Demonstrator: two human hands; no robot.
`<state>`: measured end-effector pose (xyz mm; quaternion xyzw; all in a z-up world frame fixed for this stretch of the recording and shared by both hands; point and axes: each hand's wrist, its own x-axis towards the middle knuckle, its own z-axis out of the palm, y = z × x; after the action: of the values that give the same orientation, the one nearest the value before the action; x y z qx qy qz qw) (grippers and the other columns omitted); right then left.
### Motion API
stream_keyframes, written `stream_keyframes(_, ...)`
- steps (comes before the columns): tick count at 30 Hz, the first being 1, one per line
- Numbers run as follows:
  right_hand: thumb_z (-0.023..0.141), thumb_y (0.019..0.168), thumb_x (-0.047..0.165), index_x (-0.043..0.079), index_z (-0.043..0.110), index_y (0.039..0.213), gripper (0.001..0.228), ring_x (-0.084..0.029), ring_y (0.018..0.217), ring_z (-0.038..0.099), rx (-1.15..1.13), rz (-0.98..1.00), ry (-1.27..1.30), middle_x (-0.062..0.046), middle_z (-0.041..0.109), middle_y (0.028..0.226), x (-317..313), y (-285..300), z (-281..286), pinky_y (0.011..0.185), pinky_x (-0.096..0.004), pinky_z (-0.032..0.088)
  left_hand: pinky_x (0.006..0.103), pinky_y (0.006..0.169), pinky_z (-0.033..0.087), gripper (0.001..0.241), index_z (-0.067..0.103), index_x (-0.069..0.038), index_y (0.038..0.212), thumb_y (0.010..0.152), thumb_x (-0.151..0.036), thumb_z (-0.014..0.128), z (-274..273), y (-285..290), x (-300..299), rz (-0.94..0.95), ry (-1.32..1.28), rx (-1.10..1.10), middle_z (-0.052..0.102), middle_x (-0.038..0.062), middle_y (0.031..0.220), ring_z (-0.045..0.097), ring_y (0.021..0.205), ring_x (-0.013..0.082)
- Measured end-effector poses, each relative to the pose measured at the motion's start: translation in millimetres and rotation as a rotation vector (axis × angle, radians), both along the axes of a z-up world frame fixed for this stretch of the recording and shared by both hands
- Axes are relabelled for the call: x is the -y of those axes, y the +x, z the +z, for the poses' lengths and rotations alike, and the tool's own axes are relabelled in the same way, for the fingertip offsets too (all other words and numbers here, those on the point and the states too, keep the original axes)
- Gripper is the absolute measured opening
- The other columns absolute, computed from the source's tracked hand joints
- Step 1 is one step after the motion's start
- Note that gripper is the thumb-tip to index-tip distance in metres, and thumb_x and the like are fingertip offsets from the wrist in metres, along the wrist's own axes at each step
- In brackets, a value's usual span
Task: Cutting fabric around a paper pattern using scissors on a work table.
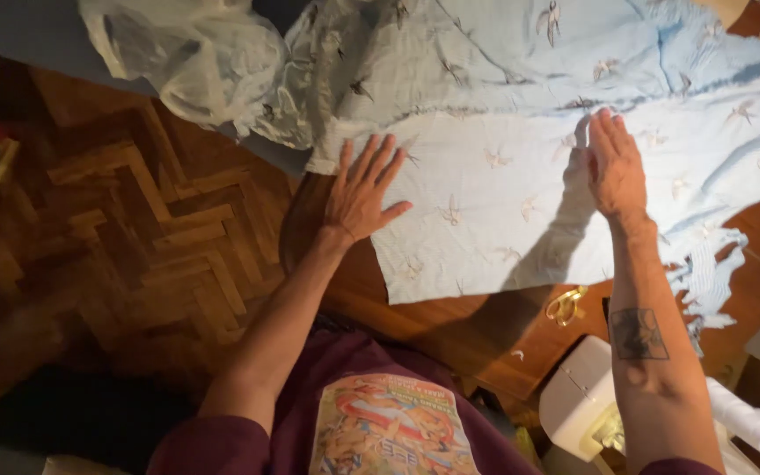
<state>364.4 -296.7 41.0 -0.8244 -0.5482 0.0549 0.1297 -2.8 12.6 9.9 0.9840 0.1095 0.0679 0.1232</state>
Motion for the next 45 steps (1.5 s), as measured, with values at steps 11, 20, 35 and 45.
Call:
stream_keyframes(11,0.079,0.087,-0.02,0.008,0.045,0.109,0.05,-0.019,0.092,0.063,-0.048,-1.057,0.302,-0.009,0.057,0.107,188.6,20.5,11.6,0.077,-0.028,0.063,0.0383,0.074,0.048,0.039,0.057,-0.016,0.084,0.094,-0.035,0.09,13.0,-81.7,113.3,-0.001,-0.239,0.188,0.058,0.001,0.079,0.056,0.072,0.0219)
stream_keyframes(20,0.091,0.095,0.053,-0.003,0.052,0.151,0.088,-0.022,0.079,0.077,-0.685,-1.507,-0.406,-0.014,0.077,0.117,227.7,16.7,4.6,0.062,-0.035,0.061,0.0544,0.077,0.052,0.057,0.078,-0.019,0.08,0.082,-0.076,0.075,-3.4,-123.7,163.5,0.577,-0.719,-0.587,0.079,0.014,0.082,0.073,0.085,0.0456)
stream_keyframes(35,0.095,0.09,0.022,0.011,0.065,0.107,0.036,-0.014,0.07,0.073,-0.893,-1.811,0.287,-0.002,0.072,0.095,236.7,32.4,16.1,0.054,-0.033,0.074,0.0288,0.07,0.056,0.051,0.059,-0.019,0.067,0.096,-0.06,0.069,21.7,-122.2,162.2,0.733,-0.968,-0.56,0.081,-0.011,0.069,0.079,0.058,0.0098)
stream_keyframes(45,0.098,0.083,0.011,0.018,0.063,0.094,0.037,-0.011,0.075,0.08,-0.804,-1.757,0.272,0.001,0.08,0.089,241.0,42.6,10.7,0.073,-0.038,0.079,0.0252,0.045,0.059,0.039,0.067,-0.012,0.076,0.093,-0.044,0.081,26.0,-126.6,168.7,0.839,-1.219,-0.422,0.08,0.001,0.071,0.074,0.05,0.0112)
